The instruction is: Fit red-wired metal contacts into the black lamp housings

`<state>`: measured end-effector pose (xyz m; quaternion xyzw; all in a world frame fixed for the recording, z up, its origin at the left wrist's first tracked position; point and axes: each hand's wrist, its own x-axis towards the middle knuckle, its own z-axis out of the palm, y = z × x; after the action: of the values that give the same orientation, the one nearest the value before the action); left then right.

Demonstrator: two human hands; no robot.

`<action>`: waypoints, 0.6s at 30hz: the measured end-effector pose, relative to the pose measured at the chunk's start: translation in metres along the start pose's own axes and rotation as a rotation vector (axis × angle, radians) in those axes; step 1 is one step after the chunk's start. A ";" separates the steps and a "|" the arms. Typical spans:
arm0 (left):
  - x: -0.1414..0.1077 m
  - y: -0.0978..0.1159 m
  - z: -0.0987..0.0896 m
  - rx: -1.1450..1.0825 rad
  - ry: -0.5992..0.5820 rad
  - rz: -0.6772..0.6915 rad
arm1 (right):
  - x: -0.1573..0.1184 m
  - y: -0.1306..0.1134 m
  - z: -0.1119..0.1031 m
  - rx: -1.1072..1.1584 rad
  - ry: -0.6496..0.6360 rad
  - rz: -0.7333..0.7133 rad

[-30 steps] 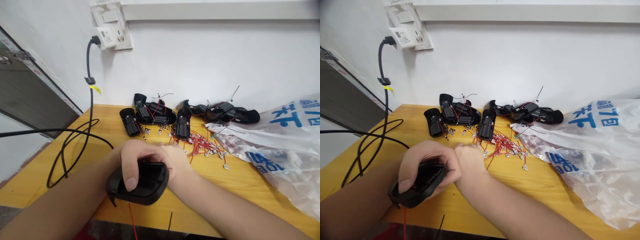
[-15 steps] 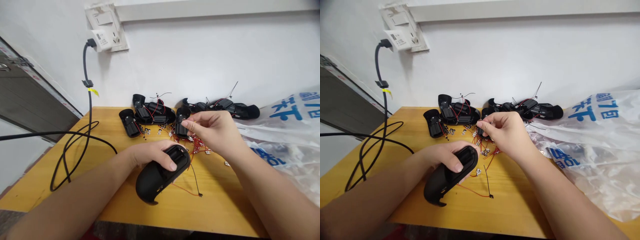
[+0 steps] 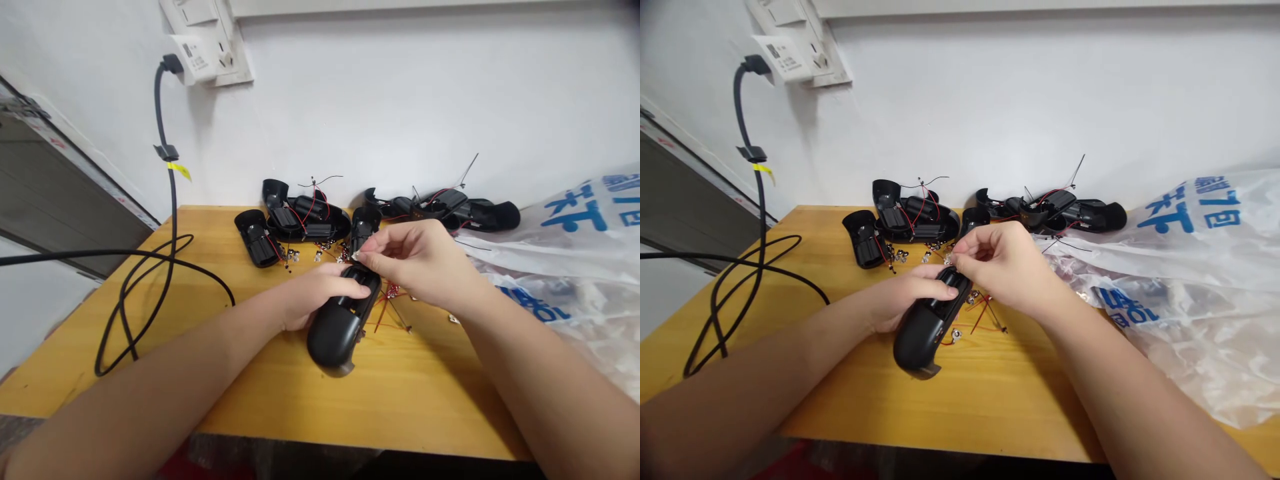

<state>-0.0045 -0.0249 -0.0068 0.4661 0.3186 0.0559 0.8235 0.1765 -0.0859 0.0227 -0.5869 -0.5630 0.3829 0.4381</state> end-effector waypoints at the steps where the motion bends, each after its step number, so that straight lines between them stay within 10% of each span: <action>1: 0.000 0.000 0.002 -0.001 0.030 0.024 | 0.000 0.000 -0.002 -0.025 0.013 -0.006; 18: 0.001 -0.001 0.010 0.054 0.163 0.113 | -0.002 -0.003 -0.002 -0.168 -0.020 -0.078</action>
<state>0.0019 -0.0327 -0.0047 0.4991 0.3591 0.1315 0.7776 0.1773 -0.0884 0.0266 -0.5955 -0.6198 0.3227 0.3962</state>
